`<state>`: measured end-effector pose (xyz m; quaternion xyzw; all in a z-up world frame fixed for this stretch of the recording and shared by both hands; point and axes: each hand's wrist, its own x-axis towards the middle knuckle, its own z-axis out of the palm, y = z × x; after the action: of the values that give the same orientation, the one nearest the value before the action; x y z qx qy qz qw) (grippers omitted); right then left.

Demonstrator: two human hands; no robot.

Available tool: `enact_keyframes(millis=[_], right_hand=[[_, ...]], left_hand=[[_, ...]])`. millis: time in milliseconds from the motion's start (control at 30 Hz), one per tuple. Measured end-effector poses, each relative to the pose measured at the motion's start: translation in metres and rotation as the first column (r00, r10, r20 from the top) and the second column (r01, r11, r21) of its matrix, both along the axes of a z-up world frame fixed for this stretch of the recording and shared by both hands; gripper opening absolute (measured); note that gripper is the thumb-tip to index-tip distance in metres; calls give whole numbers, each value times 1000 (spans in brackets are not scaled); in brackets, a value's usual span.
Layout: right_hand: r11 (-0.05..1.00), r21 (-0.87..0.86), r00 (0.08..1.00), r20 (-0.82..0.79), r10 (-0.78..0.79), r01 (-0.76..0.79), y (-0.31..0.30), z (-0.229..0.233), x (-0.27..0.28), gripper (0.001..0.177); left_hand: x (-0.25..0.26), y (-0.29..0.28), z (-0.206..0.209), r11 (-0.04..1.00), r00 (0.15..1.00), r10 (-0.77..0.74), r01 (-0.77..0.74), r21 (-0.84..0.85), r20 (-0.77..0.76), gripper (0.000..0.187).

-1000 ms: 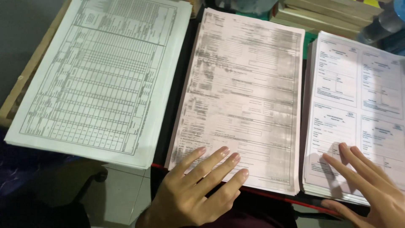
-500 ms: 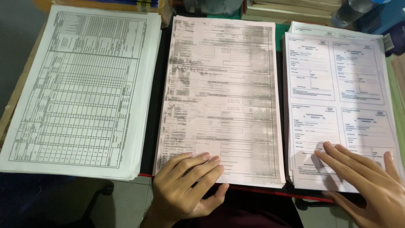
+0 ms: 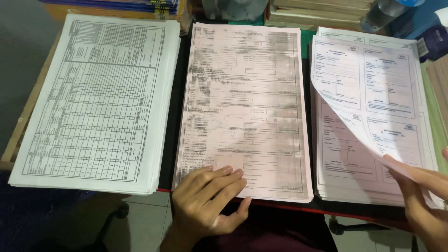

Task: Sorting and reviewing stacks of printed forms on a desk

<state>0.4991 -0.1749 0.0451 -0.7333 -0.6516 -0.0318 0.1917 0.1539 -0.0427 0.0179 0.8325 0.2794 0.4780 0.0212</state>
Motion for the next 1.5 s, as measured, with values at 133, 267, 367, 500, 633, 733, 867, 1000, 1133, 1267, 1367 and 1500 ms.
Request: enact_keyframes(millis=[133,267,367,500,633,733,867,1000,1133,1267,1367,1500], right_hand=[[962,130,970,-79,-231,239,-7,-6,-24,23],[943,250,976,64,210,-220,36,32,-54,16],[904,231,932,120,341,-360,56,43,-90,32],[835,185,855,125,503,-518,73,44,-123,27],[742,90,745,155,649,-665,80,28,-140,36],[708,69,707,185,683,-703,83,16,-149,37],[695,24,687,181,704,-719,82,10,-155,43],[708,-36,701,107,705,-706,75,20,-145,77],[866,-79,869,-16,494,-493,72,20,-117,89],[965,-191,959,-253,127,-178,76,25,-95,71],[984,-19,942,-292,163,-176,76,32,-96,58],[983,-18,926,-339,165,-182,76,34,-96,56]], left_hand=[[0,0,1,1000,1000,13,-13,-23,-1,20],[0,-2,5,996,1000,15,-12,-86,27,11],[0,-1,9,990,998,1,7,-138,61,5],[-7,-4,16,960,996,-17,41,-277,89,9],[-16,-11,10,916,954,29,93,-390,298,24],[-16,-13,-12,973,893,155,-62,-224,423,23],[-4,-12,-12,941,881,331,-282,-187,337,43],[-1,-12,6,920,913,356,-305,-245,199,47],[-4,-10,4,905,904,383,-326,-275,189,49],[-10,-7,7,918,915,331,-255,-304,232,48],[-10,-9,8,917,928,285,-191,-351,240,48],[-8,-10,7,917,917,276,-160,-366,289,48]])
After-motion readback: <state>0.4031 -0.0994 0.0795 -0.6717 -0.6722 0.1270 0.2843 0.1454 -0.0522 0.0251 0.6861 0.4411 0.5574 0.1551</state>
